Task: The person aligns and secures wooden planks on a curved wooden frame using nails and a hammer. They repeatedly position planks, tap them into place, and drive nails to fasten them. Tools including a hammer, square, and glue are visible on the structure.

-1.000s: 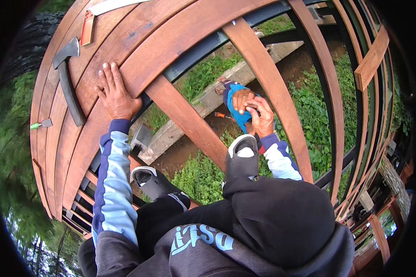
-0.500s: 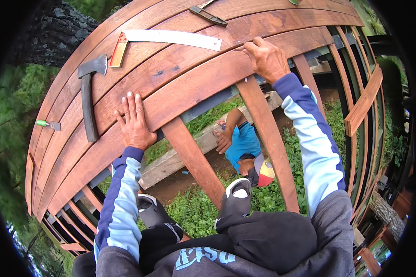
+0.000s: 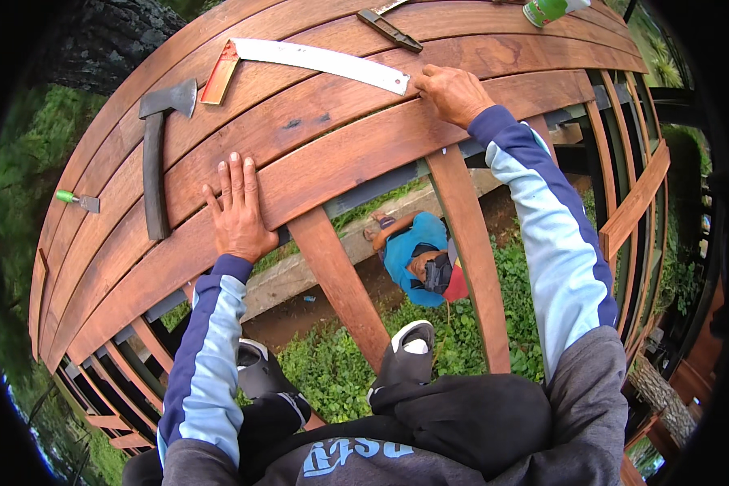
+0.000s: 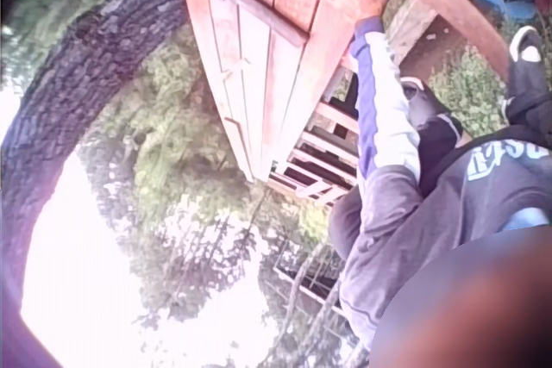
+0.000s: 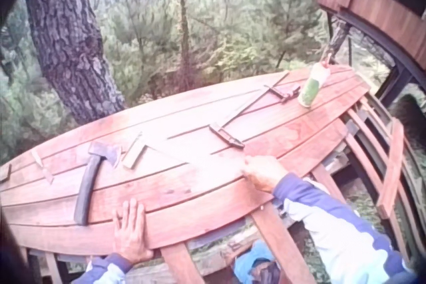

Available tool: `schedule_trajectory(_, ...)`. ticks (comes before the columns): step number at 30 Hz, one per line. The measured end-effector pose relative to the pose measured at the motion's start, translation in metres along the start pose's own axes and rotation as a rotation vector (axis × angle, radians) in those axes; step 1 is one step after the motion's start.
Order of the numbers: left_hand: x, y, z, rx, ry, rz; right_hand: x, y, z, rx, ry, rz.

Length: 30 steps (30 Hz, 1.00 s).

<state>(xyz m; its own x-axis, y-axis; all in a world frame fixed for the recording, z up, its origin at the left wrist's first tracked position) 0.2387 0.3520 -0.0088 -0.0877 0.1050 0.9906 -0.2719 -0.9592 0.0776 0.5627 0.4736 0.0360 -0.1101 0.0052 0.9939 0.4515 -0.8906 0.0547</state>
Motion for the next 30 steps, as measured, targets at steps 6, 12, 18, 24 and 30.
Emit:
schedule_trajectory(6,-0.002,0.001,-0.001,0.001,-0.002,-0.001,-0.003,0.018,0.011,-0.198,-0.446,0.193)
schedule_trajectory(12,0.005,-0.001,0.001,0.009,0.041,-0.05,-0.008,0.02,0.021,-0.303,-0.574,0.254)
schedule_trajectory(18,0.016,-0.009,0.014,-0.068,0.231,0.064,-0.014,0.02,0.029,-0.406,-0.691,0.196)
schedule_trajectory(24,0.024,-0.065,0.099,-0.18,0.928,0.33,-0.021,0.04,0.014,-0.548,-1.287,0.255)
schedule_trajectory(30,-0.005,-0.127,0.159,0.239,1.935,0.026,-0.034,0.065,-0.007,-0.603,-1.73,0.267)
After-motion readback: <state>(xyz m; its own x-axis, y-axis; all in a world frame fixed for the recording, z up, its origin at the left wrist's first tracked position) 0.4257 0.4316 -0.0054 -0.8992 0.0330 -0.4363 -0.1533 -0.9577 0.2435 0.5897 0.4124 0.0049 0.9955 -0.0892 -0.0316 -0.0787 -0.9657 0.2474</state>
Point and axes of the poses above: each hand's wrist, its own y-axis away from the middle knuckle, its own x-axis out of the back of the hand, z = x × y, the point moved 8 cm from there along -y, towards the middle knuckle, and after that the axes turned 6 degrees about y, right-handed, at the moved point
